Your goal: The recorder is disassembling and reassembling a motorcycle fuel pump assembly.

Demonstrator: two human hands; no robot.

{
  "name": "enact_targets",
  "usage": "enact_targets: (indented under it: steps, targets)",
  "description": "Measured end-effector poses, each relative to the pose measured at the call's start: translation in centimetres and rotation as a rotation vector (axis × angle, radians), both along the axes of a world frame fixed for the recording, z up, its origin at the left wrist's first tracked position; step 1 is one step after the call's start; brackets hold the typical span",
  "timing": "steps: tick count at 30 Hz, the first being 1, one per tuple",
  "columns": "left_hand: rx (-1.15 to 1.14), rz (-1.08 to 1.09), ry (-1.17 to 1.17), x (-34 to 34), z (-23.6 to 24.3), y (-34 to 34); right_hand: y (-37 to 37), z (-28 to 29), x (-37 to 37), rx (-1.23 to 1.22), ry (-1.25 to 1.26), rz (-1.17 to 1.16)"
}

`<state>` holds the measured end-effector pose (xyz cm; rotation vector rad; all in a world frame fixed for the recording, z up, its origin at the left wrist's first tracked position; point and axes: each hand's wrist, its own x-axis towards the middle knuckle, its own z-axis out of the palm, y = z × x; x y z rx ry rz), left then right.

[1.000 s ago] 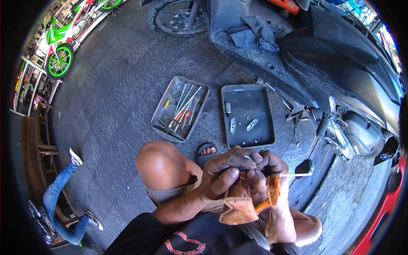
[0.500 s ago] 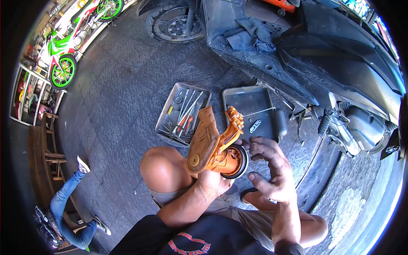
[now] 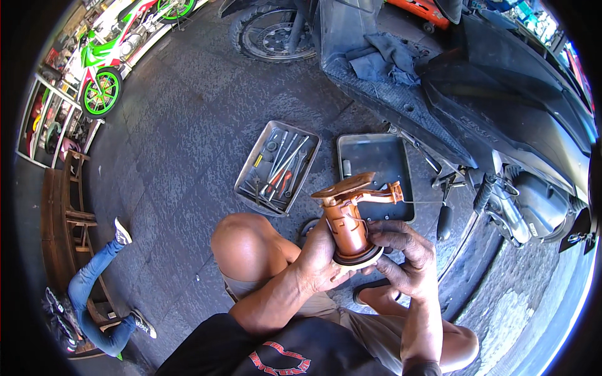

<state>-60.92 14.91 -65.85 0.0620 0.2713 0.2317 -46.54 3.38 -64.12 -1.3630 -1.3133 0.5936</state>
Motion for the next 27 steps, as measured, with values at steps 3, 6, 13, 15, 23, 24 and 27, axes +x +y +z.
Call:
enact_targets:
  steps: [3,6,13,15,23,24,27]
  targets:
    - [-0.036,-0.016,0.073,0.1,-0.2,-0.1,-0.5,0.4,-0.2,0.01,-0.088,-0.035]
    - [-0.03,-0.044,0.07,0.1,-0.2,0.1,-0.3,0.3,-0.6,0.072,-0.096,-0.044]
    - [0.788,0.116,0.361,-0.7,-2.3,-1.7,-1.0,-0.9,-0.3,-0.006,0.424,-0.256]
    - [1.049,0.356,0.403,-0.7,-2.8,-2.5,-1.0,-1.1,-0.4,-0.035,0.509,-0.31]
    - [1.01,0.366,0.482,0.1,-2.3,-3.4,-1.6,-1.4,-1.7,-0.259,0.588,-0.49]
    - [1.007,0.364,0.487,0.1,-2.3,-3.4,-1.8,-1.5,-1.6,-0.264,0.591,-0.49]
    - [1.004,0.316,0.521,0.1,-3.0,-3.5,-2.1,-1.1,-1.7,-0.257,0.725,-0.284]
